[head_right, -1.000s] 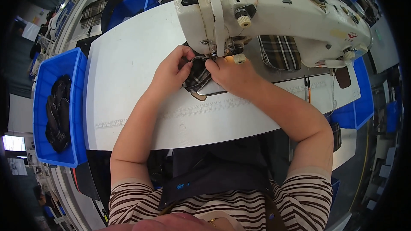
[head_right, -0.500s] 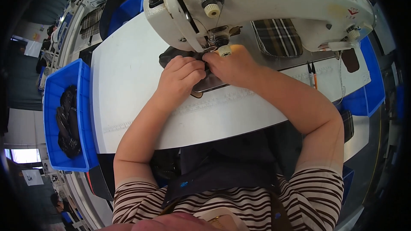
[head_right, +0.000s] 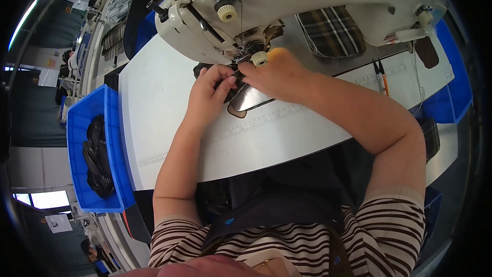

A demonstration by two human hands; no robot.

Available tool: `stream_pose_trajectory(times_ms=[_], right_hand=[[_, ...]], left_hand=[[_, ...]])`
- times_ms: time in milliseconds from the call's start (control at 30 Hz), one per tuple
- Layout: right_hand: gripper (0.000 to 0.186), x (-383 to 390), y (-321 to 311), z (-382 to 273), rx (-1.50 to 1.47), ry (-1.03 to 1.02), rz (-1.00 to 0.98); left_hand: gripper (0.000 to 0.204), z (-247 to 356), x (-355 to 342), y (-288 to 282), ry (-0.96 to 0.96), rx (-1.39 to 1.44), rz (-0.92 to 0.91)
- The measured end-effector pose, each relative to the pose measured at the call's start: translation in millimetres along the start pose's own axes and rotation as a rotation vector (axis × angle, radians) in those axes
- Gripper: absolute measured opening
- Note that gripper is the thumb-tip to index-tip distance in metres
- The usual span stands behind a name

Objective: Stitching edges of a leather pouch using a sewing machine and inspecting the result.

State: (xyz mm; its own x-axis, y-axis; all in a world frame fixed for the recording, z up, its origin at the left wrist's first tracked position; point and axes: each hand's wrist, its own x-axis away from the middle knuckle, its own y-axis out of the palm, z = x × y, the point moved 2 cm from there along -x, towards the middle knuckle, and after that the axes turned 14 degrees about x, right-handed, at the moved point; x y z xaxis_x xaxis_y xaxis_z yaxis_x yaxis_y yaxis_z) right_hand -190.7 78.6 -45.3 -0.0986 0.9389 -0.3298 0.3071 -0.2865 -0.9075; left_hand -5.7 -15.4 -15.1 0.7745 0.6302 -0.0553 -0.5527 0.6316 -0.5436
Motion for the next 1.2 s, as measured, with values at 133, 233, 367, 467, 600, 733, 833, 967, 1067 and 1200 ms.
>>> stream_pose_trajectory(times_ms=[133, 233, 367, 467, 600, 733, 833, 967, 1067, 1200], right_hand=[[0.012, -4.7, 0.5, -0.5, 0.035, -0.021, 0.085], [0.012, -2.0, -4.2, -4.9, 0.590, -0.278, 0.297], [0.009, -1.9, -6.5, -12.2, 0.443, -0.288, 0.351], [0.008, 2.4, -18.7, -14.5, 0.373, -0.327, 0.348], [0.018, 12.0, -30.1, -25.7, 0.430, -0.416, 0.174], [0.042, 18.5, -19.1, -27.1, 0.483, -0.338, 0.066], [0.049, 19.2, -18.9, -26.5, 0.385, -0.247, -0.199], [0.041, 19.5, -16.7, -22.7, 0.317, -0.279, -0.140], [0.026, 18.3, -15.6, -23.7, 0.291, -0.258, -0.160], [0.036, 18.5, -11.8, -21.9, 0.329, -0.252, -0.147]], left_hand=[[0.017, -2.2, 2.4, 5.0, -0.071, 0.202, 0.052], [0.025, 1.4, 2.2, 8.3, 0.023, 0.139, 0.038], [0.032, 8.6, -0.7, 15.2, 0.391, -0.312, 0.166], [0.030, 12.2, -2.1, 16.0, 0.498, -0.398, 0.205], [0.023, 13.0, -0.6, 13.9, 0.507, -0.409, 0.211], [0.020, 8.1, -4.6, 10.6, 0.518, -0.369, 0.167], [0.022, 6.4, -5.3, 9.8, 0.494, -0.353, 0.052], [0.024, 11.5, -4.4, 7.2, 0.417, -0.377, -0.025], [0.027, 12.1, -4.9, 8.4, 0.443, -0.438, -0.016], [0.031, 13.5, -3.9, 12.1, 0.487, -0.557, -0.001]])
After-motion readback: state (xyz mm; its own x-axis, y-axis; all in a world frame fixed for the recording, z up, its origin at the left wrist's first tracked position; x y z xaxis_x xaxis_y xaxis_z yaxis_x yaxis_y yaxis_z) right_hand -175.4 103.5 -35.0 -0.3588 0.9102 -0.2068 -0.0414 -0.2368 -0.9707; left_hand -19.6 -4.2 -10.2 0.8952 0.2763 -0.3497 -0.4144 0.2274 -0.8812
